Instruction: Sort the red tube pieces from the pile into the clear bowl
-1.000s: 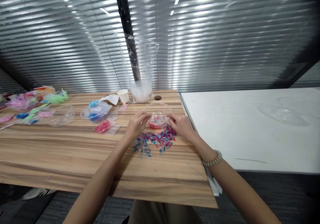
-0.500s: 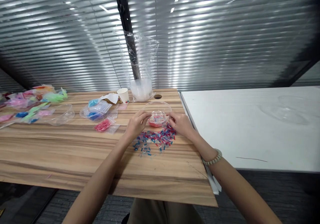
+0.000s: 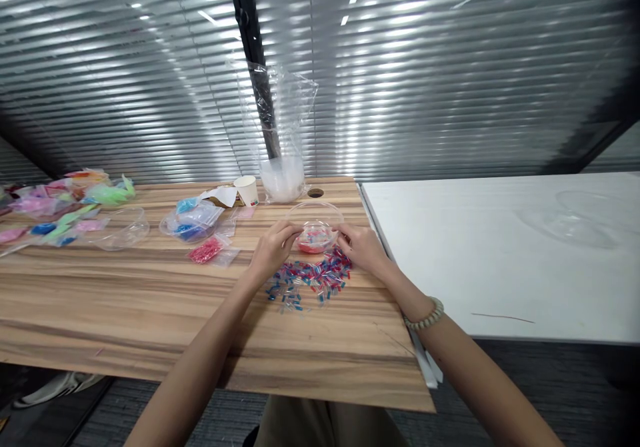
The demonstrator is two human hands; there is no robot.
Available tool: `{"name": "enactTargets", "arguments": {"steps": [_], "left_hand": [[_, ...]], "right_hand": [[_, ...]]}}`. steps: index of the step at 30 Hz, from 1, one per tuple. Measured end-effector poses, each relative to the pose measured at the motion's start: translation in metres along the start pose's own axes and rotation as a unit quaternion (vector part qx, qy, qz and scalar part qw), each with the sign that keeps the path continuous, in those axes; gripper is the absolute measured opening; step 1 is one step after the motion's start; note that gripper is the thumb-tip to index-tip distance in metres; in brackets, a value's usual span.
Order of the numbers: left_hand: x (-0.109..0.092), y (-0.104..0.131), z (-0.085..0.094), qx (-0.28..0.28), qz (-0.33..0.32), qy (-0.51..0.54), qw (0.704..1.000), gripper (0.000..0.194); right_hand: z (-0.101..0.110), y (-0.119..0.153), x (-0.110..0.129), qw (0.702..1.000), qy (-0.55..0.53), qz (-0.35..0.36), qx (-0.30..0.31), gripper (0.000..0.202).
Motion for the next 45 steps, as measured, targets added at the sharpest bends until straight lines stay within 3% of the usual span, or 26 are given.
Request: {"name": "enactTargets", "arguments": {"steps": [13, 22, 28, 45], "left_hand": [[-0.002, -0.001, 0.004, -0.051, 0.001, -0.014, 0.999, 0.013], [-0.011, 0.003, 0.021, -0.210, 0.018, -0.043, 0.977, 0.002], [-0.013, 0.004, 0.031, -0.273, 0.039, -0.037, 0.960, 0.004], [-0.002, 0.005, 0.035, -0.285, 0.137, 0.072, 0.946, 0.016]], "right_hand": [[-0.001, 0.000, 0.000, 1.000, 0.001, 0.009, 0.000, 0.031], [-0.001, 0.001, -0.003, 0.999, 0.016, 0.011, -0.031, 0.027], [-0.002, 0.001, -0.005, 0.998, 0.000, 0.023, -0.051, 0.025], [0.001, 0.002, -0.002, 0.996, 0.021, 0.041, -0.075, 0.023]]}}
Point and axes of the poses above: each hand's wrist, its own y-axis away from the middle knuckle, its own z-axis out of the back of the hand, x = y × z, the point moved 3 cm from there along -y, towards the middle knuckle, and after that the axes turned 14 degrees about x, right-handed, at the moved point
